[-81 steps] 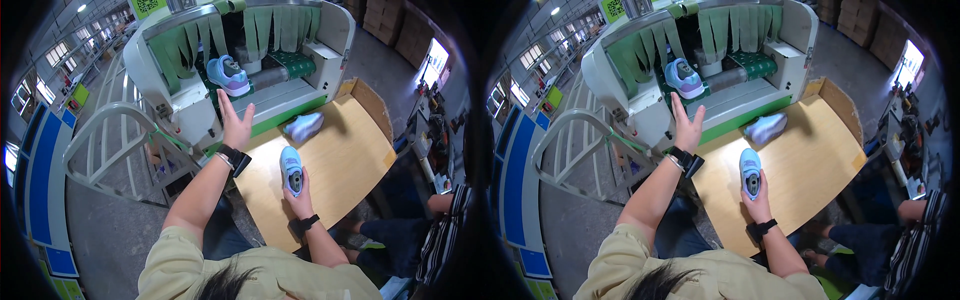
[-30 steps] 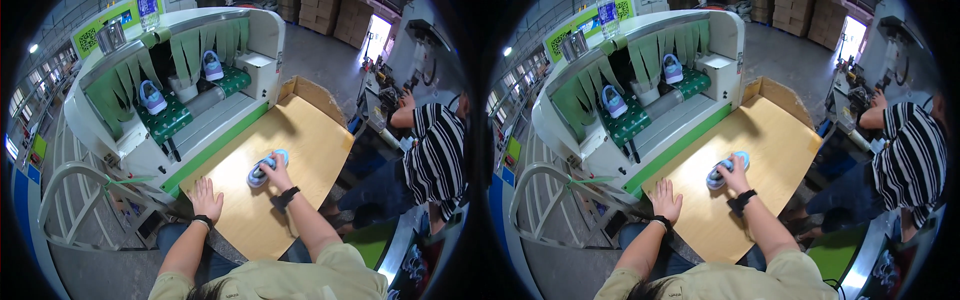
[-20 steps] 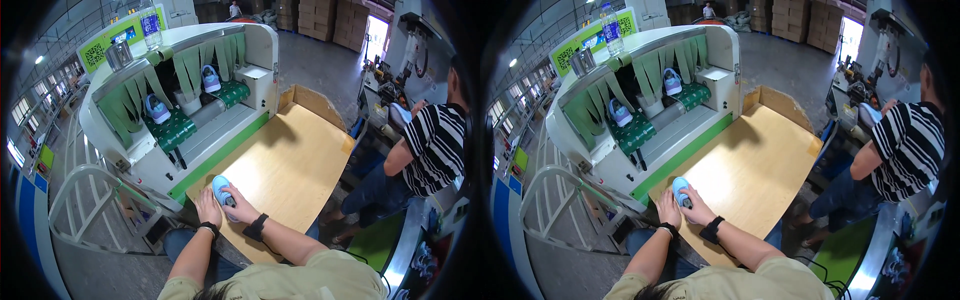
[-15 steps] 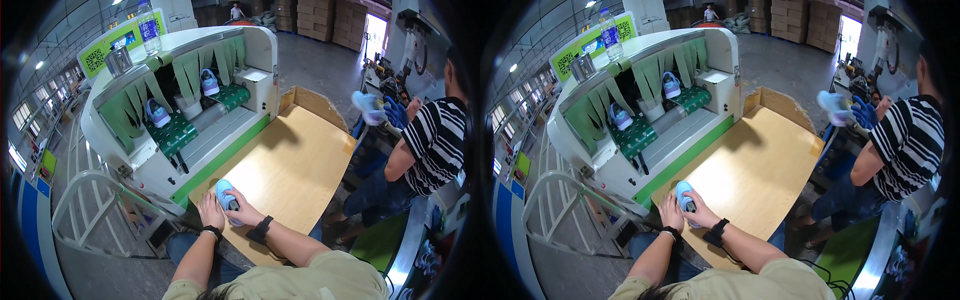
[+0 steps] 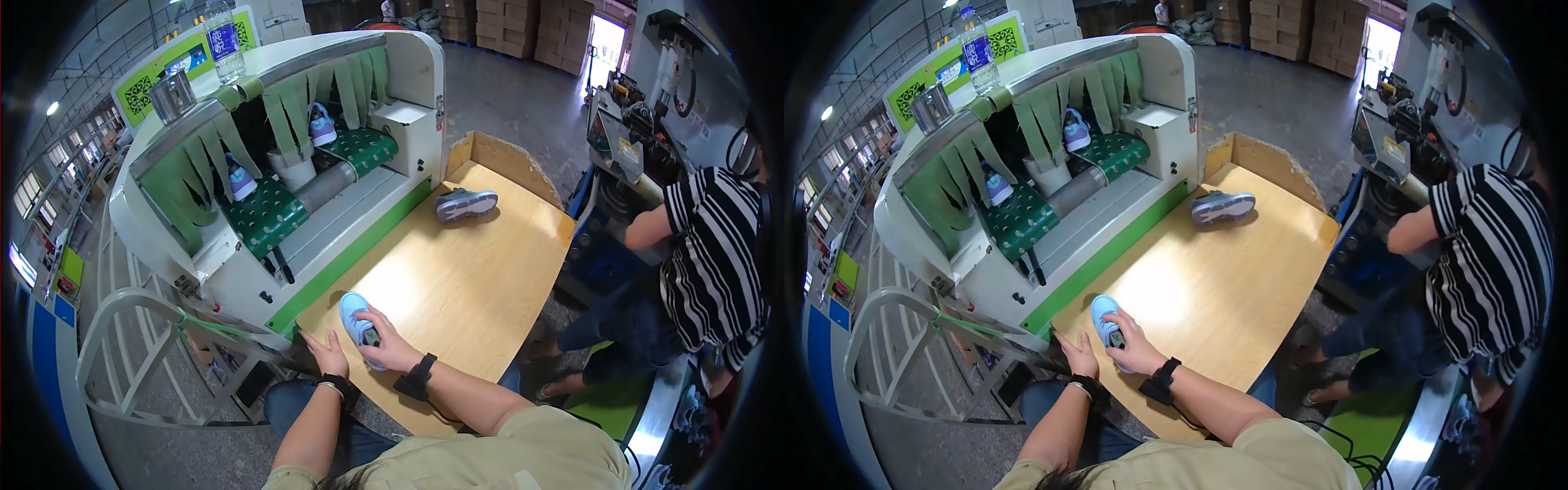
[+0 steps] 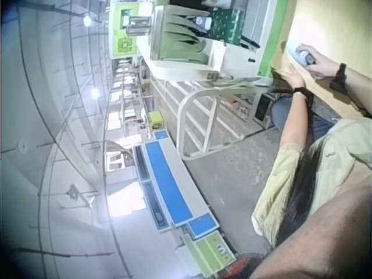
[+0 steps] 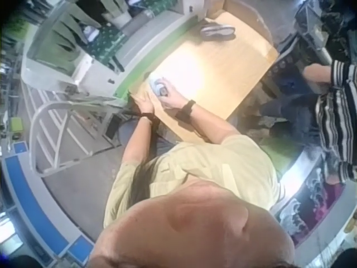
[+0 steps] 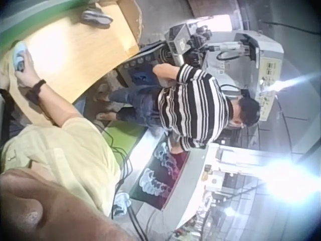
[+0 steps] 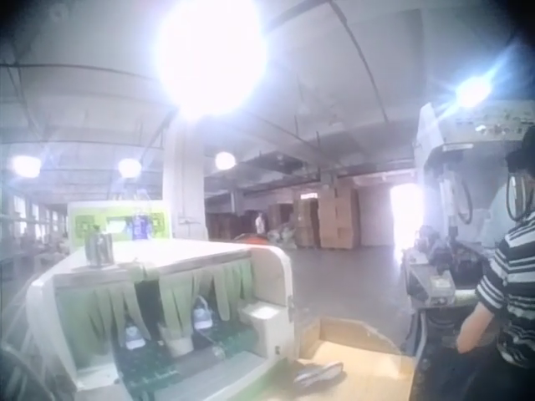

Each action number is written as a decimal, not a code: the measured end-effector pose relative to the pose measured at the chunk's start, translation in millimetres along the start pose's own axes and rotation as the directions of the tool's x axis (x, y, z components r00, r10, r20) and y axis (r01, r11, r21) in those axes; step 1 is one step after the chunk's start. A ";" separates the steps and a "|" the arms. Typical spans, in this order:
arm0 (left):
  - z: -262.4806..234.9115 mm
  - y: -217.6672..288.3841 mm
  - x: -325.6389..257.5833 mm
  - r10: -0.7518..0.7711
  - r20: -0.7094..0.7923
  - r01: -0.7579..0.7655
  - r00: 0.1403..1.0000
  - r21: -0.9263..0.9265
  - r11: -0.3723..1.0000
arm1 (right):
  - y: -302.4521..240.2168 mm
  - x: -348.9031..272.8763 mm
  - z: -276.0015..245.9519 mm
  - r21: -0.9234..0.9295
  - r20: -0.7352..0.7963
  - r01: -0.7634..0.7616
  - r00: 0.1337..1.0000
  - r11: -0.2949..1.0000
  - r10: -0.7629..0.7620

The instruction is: Manually feed shoes into a footwear heat-setting machine and organize finished pairs on a workbench.

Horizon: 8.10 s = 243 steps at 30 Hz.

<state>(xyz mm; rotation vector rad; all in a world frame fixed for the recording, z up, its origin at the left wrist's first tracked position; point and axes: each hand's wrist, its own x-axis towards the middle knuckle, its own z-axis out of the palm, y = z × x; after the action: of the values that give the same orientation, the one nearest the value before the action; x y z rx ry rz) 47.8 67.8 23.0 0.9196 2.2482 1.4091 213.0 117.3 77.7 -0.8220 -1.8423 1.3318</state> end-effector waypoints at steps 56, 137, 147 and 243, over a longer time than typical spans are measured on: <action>-7.8 42.4 -20.4 -0.312 0.143 0.326 0.939 -0.084 0.942 | -26.4 -7.1 -77.1 -0.347 -0.070 0.010 0.997 0.938 -0.037; 36.0 76.9 -5.2 -0.106 0.618 -0.426 0.779 0.647 0.633 | 70.5 78.7 -213.4 -0.517 -0.637 -0.522 0.764 0.678 0.103; 29.1 57.6 5.3 -0.040 0.589 -0.368 0.807 0.554 0.746 | -4.0 18.8 -86.0 -0.571 -0.232 0.014 0.956 0.821 -0.178; -46.9 271.5 0.7 0.431 0.145 -0.159 0.891 -0.788 0.595 | -15.1 -18.2 -69.5 0.047 -0.069 -0.158 0.985 0.986 0.161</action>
<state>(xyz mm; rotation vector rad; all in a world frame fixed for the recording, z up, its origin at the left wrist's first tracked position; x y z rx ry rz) 113.8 118.6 285.6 1.1206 1.0628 1.9379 279.5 133.8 104.2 -1.0005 -1.7167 1.4150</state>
